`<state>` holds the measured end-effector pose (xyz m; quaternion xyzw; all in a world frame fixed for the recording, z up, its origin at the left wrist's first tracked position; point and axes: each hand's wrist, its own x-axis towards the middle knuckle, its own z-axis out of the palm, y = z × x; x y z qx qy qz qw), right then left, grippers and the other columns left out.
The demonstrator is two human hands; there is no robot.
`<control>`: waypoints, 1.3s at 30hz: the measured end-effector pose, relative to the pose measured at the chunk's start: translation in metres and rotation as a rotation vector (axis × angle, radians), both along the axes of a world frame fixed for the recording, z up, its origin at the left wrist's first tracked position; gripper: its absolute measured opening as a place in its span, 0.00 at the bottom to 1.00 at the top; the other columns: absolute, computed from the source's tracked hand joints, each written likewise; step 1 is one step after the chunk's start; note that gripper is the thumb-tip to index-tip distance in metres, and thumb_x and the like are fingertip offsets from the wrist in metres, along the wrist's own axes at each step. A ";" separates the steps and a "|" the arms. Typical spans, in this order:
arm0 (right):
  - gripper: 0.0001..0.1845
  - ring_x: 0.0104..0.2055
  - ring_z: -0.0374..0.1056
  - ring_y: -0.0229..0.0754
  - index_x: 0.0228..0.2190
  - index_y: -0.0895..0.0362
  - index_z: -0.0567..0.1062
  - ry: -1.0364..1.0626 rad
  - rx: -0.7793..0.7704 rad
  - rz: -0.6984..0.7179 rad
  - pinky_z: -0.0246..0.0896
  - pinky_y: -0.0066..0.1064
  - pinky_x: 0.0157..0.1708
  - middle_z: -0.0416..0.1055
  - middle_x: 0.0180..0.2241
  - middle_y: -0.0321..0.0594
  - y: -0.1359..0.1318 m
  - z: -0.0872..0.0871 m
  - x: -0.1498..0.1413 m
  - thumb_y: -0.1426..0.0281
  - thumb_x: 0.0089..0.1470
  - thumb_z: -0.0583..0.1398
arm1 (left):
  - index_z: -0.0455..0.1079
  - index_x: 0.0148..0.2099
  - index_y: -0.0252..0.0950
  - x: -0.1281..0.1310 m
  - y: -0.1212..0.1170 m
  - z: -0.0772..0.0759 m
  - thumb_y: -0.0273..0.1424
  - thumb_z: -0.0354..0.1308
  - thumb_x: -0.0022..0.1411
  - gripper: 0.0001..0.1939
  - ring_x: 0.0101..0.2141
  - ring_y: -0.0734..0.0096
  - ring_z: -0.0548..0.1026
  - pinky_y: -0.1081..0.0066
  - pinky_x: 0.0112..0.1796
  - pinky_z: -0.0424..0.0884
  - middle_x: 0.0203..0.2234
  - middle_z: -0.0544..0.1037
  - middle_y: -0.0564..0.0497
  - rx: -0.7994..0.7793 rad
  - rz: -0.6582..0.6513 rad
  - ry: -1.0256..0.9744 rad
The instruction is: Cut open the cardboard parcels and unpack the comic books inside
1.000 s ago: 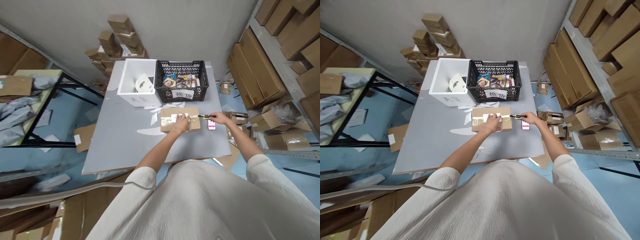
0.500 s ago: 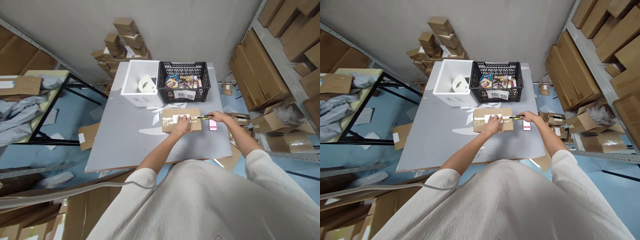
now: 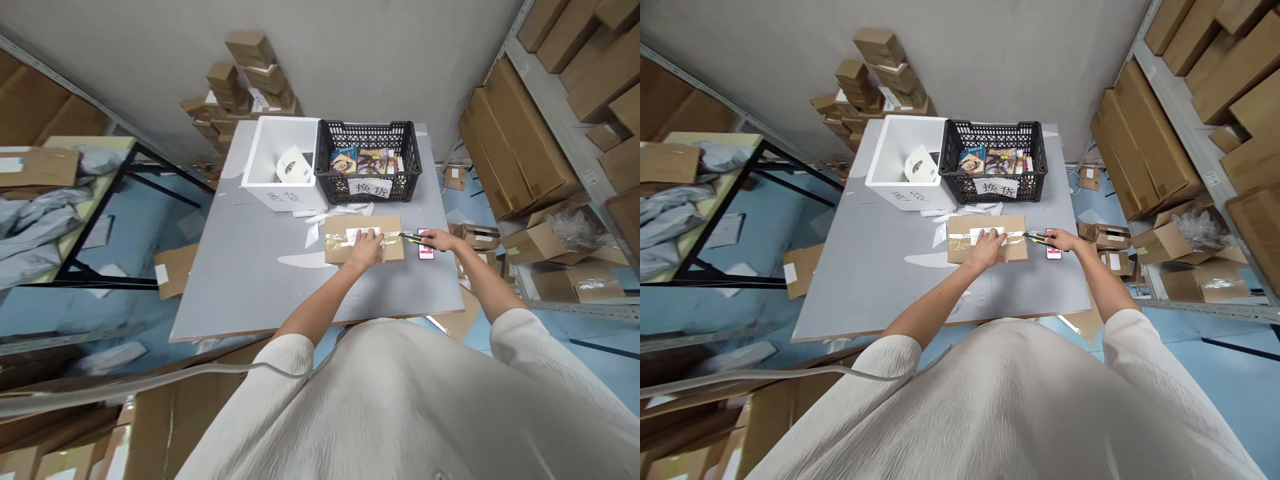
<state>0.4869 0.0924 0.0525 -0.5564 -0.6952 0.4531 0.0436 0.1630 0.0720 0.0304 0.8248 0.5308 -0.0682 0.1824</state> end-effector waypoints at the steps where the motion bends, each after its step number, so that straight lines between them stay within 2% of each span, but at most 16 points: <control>1: 0.20 0.29 0.65 0.41 0.42 0.55 0.84 0.005 0.010 0.000 0.64 0.29 0.32 0.74 0.26 0.35 -0.001 0.000 -0.003 0.50 0.62 0.68 | 0.64 0.76 0.45 0.000 0.000 0.000 0.43 0.81 0.57 0.50 0.63 0.36 0.79 0.43 0.78 0.44 0.69 0.71 0.35 0.001 0.000 0.001; 4: 0.20 0.29 0.64 0.40 0.39 0.55 0.82 0.030 0.023 -0.010 0.62 0.29 0.31 0.71 0.25 0.34 -0.005 0.000 -0.005 0.50 0.63 0.66 | 0.64 0.76 0.45 0.001 -0.001 0.002 0.44 0.80 0.58 0.49 0.61 0.37 0.80 0.42 0.78 0.43 0.69 0.71 0.35 0.009 0.005 0.011; 9: 0.18 0.27 0.62 0.38 0.34 0.53 0.78 0.026 -0.081 -0.029 0.59 0.28 0.28 0.69 0.25 0.32 -0.011 -0.004 0.003 0.51 0.62 0.67 | 0.66 0.75 0.43 0.003 -0.001 0.004 0.45 0.80 0.59 0.48 0.61 0.38 0.80 0.43 0.78 0.44 0.68 0.72 0.34 0.018 0.002 0.035; 14: 0.18 0.29 0.67 0.39 0.35 0.52 0.78 0.066 -0.136 -0.104 0.65 0.29 0.32 0.73 0.27 0.34 -0.020 -0.009 0.001 0.50 0.63 0.67 | 0.66 0.75 0.43 0.002 0.000 0.003 0.44 0.80 0.59 0.47 0.61 0.38 0.80 0.44 0.79 0.42 0.68 0.71 0.34 0.023 -0.012 0.016; 19: 0.19 0.32 0.73 0.42 0.36 0.53 0.80 0.124 -0.188 -0.104 0.69 0.29 0.34 0.79 0.31 0.39 -0.028 -0.012 0.005 0.50 0.63 0.67 | 0.66 0.75 0.43 0.000 -0.001 0.001 0.44 0.81 0.59 0.47 0.61 0.39 0.81 0.44 0.79 0.40 0.68 0.71 0.34 0.021 -0.005 -0.005; 26: 0.20 0.32 0.73 0.40 0.37 0.54 0.79 0.223 -0.229 -0.148 0.68 0.27 0.32 0.78 0.28 0.36 -0.038 -0.021 -0.011 0.50 0.63 0.69 | 0.66 0.74 0.44 0.001 0.002 -0.001 0.44 0.80 0.59 0.46 0.61 0.39 0.80 0.43 0.79 0.40 0.68 0.71 0.35 0.024 0.006 0.000; 29: 0.21 0.31 0.74 0.41 0.35 0.54 0.77 0.183 -0.205 -0.216 0.68 0.27 0.31 0.78 0.28 0.37 -0.042 -0.019 -0.003 0.49 0.64 0.69 | 0.66 0.76 0.43 0.000 0.005 -0.002 0.43 0.79 0.59 0.47 0.66 0.35 0.75 0.42 0.78 0.41 0.68 0.71 0.34 0.001 0.004 -0.031; 33: 0.21 0.31 0.74 0.42 0.37 0.54 0.77 0.141 -0.140 -0.325 0.68 0.28 0.29 0.78 0.28 0.38 -0.048 -0.014 0.014 0.48 0.66 0.68 | 0.60 0.80 0.43 -0.003 0.008 0.000 0.46 0.72 0.65 0.47 0.70 0.36 0.69 0.45 0.77 0.50 0.69 0.70 0.35 -0.006 0.036 -0.085; 36: 0.22 0.33 0.75 0.43 0.40 0.54 0.78 0.158 -0.058 -0.344 0.69 0.28 0.32 0.80 0.32 0.40 -0.051 -0.009 0.016 0.47 0.66 0.67 | 0.60 0.80 0.42 -0.002 0.013 0.003 0.42 0.59 0.76 0.36 0.67 0.40 0.72 0.49 0.71 0.64 0.71 0.69 0.35 0.027 0.128 -0.123; 39: 0.24 0.36 0.74 0.44 0.42 0.53 0.79 0.123 0.058 -0.313 0.69 0.30 0.35 0.81 0.35 0.41 -0.052 -0.007 0.010 0.45 0.68 0.64 | 0.64 0.77 0.41 0.001 0.020 0.006 0.35 0.51 0.79 0.28 0.68 0.42 0.72 0.50 0.67 0.68 0.71 0.68 0.35 0.065 0.193 -0.116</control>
